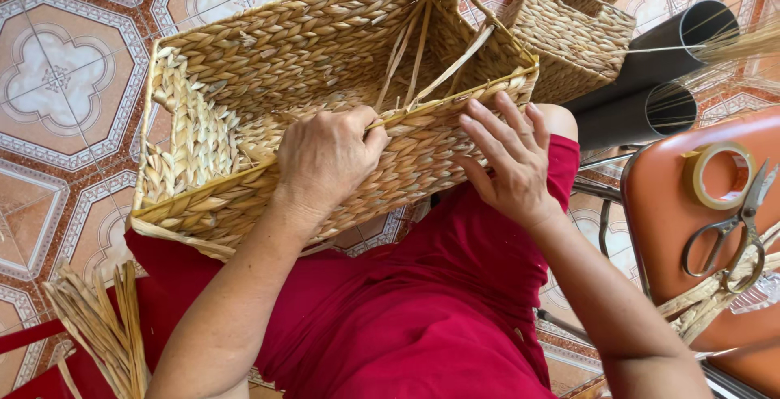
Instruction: The person weaves a rectangular basket from dried palm leaves. They use shears to trim excess material and then interlace strips into the basket's edge to reinforce the rim.
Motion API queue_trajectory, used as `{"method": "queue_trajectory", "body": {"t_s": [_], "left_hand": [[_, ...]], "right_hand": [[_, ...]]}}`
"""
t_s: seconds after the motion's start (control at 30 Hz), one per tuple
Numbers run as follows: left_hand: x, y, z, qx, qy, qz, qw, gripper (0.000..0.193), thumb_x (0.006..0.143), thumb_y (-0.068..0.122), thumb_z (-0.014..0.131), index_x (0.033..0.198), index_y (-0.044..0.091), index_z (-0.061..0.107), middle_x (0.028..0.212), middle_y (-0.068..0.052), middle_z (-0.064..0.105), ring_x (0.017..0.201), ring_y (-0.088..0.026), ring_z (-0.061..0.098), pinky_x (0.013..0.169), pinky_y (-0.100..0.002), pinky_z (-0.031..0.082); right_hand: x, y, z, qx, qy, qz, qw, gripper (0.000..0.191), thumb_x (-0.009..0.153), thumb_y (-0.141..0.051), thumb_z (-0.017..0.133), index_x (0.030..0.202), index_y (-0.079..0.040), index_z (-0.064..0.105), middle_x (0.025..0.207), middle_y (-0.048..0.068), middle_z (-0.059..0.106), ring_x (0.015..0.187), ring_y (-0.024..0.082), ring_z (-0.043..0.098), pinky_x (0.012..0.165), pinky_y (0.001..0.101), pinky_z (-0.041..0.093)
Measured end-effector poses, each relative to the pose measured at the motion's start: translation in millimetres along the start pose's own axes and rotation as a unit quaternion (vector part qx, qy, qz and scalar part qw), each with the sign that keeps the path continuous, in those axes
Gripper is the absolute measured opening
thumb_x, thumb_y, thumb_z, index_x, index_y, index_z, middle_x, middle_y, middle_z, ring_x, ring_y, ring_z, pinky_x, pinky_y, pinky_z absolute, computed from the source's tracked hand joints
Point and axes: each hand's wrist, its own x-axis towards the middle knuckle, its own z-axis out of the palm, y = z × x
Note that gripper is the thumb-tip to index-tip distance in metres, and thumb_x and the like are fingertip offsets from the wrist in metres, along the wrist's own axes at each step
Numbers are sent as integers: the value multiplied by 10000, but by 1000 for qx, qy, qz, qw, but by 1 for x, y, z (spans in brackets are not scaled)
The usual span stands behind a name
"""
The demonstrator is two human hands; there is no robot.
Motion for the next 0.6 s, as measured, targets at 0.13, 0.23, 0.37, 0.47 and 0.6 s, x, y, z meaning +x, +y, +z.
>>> {"method": "queue_trajectory", "body": {"t_s": [0.13, 0.23, 0.37, 0.47, 0.6], "left_hand": [[0, -2, -7, -7, 26, 20, 999, 222, 934, 290, 663, 830, 124, 766, 638, -136, 718, 548, -301, 709, 536, -454, 576], [1, 0, -11, -18, -14, 6, 1000, 244, 952, 303, 649, 841, 120, 766, 665, -151, 726, 579, -324, 721, 574, -471, 585], [1, 3, -16, -27, -12, 14, 999, 256, 959, 309, 649, 842, 112, 765, 701, -159, 733, 621, -338, 727, 620, -477, 588], [-1, 5, -17, -31, -7, 22, 999, 231, 953, 299, 650, 889, 110, 766, 735, -161, 743, 644, -345, 729, 617, -483, 583], [-5, 1, -16, -45, 7, 31, 998, 217, 953, 305, 652, 943, 123, 770, 780, -145, 759, 673, -335, 737, 624, -476, 585]], "right_hand": [[8, 9, 8, -65, -25, -26, 997, 556, 966, -293, 806, 1465, -136, 617, 1535, 52, 576, 1493, 298, 449, 1247, 506, 214], [17, 5, 12, -52, -45, -6, 998, 611, 968, -330, 803, 1494, -109, 583, 1556, 65, 551, 1488, 309, 450, 1211, 497, 235], [28, -6, 10, -26, -39, 18, 999, 625, 967, -340, 793, 1496, -101, 561, 1564, 71, 538, 1460, 310, 468, 1164, 480, 283], [24, -13, 1, -7, -32, 21, 999, 574, 945, -276, 792, 1460, -114, 598, 1500, 69, 568, 1434, 309, 484, 1167, 489, 317], [10, -15, -11, 34, 46, 54, 997, 435, 975, -106, 780, 1390, -129, 654, 1456, 49, 623, 1420, 279, 538, 1173, 430, 397]]}}
